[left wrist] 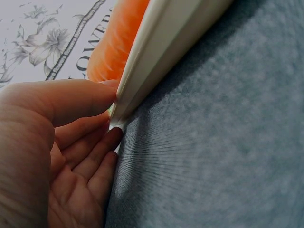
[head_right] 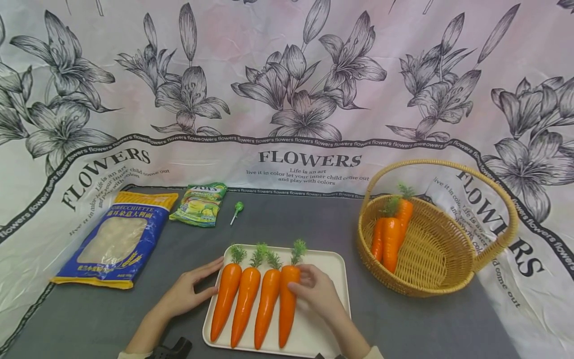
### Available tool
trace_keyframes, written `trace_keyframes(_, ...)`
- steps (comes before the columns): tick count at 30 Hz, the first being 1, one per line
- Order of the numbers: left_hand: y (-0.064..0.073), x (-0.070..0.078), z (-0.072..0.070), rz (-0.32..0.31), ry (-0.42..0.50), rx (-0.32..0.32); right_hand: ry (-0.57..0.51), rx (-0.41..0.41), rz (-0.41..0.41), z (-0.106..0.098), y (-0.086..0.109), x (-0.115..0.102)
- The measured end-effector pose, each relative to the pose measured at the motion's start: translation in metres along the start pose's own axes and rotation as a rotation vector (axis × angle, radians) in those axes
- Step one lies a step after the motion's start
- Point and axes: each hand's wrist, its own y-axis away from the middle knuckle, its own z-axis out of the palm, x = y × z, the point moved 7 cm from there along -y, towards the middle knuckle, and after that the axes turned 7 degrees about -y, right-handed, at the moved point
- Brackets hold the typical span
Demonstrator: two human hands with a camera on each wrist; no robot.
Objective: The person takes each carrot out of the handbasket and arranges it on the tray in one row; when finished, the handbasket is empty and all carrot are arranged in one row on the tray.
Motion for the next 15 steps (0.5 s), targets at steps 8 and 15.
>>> trace_keyframes(8,-0.0004,0.0016,-0.0006,0.006,-0.001,0.007,0.027,-0.029,0.008,0.0053,-0.0019,0.0093)
trace_keyframes(15,-0.0007,-0.0004,0.0003,-0.011,0.005,0.002,0.088,-0.010,0.003,0.0048,0.0013,0.0050)
